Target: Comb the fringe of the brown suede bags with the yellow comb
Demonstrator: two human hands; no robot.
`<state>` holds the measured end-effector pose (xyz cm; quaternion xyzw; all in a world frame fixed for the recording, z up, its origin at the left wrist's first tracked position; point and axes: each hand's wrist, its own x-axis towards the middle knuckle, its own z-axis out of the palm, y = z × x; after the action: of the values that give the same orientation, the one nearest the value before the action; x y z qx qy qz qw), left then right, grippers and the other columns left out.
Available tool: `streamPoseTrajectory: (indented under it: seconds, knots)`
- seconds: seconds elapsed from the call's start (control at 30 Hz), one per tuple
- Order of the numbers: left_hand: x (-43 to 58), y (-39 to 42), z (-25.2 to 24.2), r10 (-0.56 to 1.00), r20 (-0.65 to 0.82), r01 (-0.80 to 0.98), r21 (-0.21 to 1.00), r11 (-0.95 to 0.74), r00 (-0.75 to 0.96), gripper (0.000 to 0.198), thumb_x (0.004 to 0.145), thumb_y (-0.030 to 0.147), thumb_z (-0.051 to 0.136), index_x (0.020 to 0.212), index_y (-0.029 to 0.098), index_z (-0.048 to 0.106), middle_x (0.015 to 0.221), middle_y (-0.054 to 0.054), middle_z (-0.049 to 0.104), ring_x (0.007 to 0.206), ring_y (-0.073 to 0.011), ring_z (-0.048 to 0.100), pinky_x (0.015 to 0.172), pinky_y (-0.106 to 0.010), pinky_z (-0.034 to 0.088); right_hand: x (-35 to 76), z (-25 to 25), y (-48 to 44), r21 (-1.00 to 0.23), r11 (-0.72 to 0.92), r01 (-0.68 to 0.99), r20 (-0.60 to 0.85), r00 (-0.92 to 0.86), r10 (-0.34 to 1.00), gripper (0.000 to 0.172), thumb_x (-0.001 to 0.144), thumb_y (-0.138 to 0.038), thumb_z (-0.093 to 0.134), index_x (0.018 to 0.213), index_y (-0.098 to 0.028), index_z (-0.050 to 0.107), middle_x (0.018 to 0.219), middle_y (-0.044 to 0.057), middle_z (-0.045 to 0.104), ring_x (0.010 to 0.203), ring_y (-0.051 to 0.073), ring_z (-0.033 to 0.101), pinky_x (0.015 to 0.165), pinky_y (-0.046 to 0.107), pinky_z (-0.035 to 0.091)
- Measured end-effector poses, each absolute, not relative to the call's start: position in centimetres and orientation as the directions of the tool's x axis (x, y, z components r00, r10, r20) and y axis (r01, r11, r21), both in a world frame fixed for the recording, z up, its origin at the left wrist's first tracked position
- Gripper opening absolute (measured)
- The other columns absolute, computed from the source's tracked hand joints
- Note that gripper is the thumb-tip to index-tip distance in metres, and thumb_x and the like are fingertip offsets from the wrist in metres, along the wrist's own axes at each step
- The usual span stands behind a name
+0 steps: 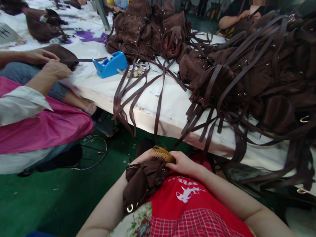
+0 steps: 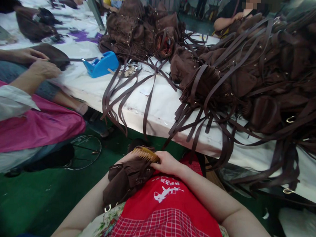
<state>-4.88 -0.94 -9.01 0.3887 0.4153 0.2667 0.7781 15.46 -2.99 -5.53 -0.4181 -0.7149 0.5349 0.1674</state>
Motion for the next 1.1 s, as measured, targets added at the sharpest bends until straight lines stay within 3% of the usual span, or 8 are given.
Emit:
streamPoseTrajectory:
  seconds: [0.13,0.27,0.43,0.6,0.8,1.0,1.1]
  knots:
    - [-4.6,-0.8,-9.2,0.63,-0.448,-0.161,0.72,0.675,0.634,0.034,0.063,0.026,0.072,0.092,0.009,0.07,0.092,-0.01,0.072,0.086,-0.0223,0.065,0.088,-0.034,0.047,16.0,-7.0,-2.6,-0.946,-0.26,0.193,-0.322,-0.48,0.816,0.035,0.07,-0.04,0.07,0.091,-0.012,0.065,0.083,0.005,0.069,0.074,0.018,0.062,0.068,0.031,0.051]
    - [-4.9,-0.9,-8.8,0.575,-0.478,-0.12,0.691,0.713,0.664,0.034,0.066,0.025,0.072,0.098,0.013,0.07,0.095,-0.007,0.072,0.087,-0.0198,0.065,0.089,-0.031,0.045,16.4,-6.8,-2.0,-0.924,-0.358,0.132,-0.376,-0.465,0.801,0.041,0.06,-0.04,0.078,0.087,-0.011,0.066,0.083,0.004,0.07,0.073,0.018,0.063,0.07,0.033,0.052]
    - [-4.7,-0.4,-8.1,0.421,-0.45,0.12,0.782,0.612,0.787,0.025,0.067,0.028,0.073,0.088,0.015,0.073,0.089,-0.003,0.073,0.083,-0.0179,0.064,0.085,-0.028,0.046,16.6,-5.8,-1.1,-0.924,-0.329,0.197,-0.383,-0.505,0.774,0.034,0.063,-0.035,0.077,0.085,-0.012,0.068,0.077,0.002,0.069,0.068,0.015,0.062,0.066,0.029,0.051]
    - [-2.6,-0.9,-7.9,0.367,-0.379,0.131,0.825,0.55,0.85,0.035,0.068,0.029,0.075,0.099,0.015,0.071,0.099,-0.006,0.071,0.09,-0.0195,0.063,0.087,-0.031,0.046,15.6,-5.6,-0.2,-0.927,-0.259,0.271,-0.369,-0.532,0.762,0.03,0.062,-0.032,0.076,0.083,-0.012,0.069,0.076,0.001,0.07,0.068,0.015,0.061,0.065,0.027,0.05]
    - [-1.5,-1.9,-9.3,0.441,-0.365,0.019,0.787,0.616,0.82,0.032,0.067,0.033,0.076,0.091,0.012,0.072,0.093,-0.009,0.071,0.086,-0.0197,0.063,0.085,-0.032,0.048,15.0,-4.9,1.6,-0.874,-0.159,0.459,-0.296,-0.246,0.923,0.014,0.066,-0.024,0.07,0.074,-0.015,0.064,0.071,0.001,0.068,0.064,0.015,0.06,0.06,0.027,0.048]
    - [-3.5,-1.8,-10.4,0.516,-0.358,-0.109,0.733,0.672,0.778,0.028,0.069,0.034,0.075,0.084,0.01,0.072,0.079,-0.007,0.069,0.073,-0.0156,0.062,0.075,-0.027,0.048,17.5,-4.7,2.4,-0.883,-0.121,0.453,-0.288,-0.32,0.903,0.052,0.053,-0.034,0.082,0.095,-0.014,0.059,0.087,0.005,0.067,0.075,0.018,0.061,0.067,0.03,0.05]
    - [-4.0,-1.8,-10.3,0.547,-0.347,-0.185,0.693,0.697,0.761,0.027,0.068,0.032,0.076,0.082,0.01,0.071,0.078,-0.006,0.069,0.072,-0.0152,0.062,0.075,-0.026,0.047,18.6,-4.2,1.4,-0.884,-0.099,0.457,-0.297,-0.385,0.874,0.05,0.061,-0.04,0.078,0.098,-0.015,0.057,0.088,0.005,0.066,0.074,0.018,0.061,0.064,0.03,0.049]
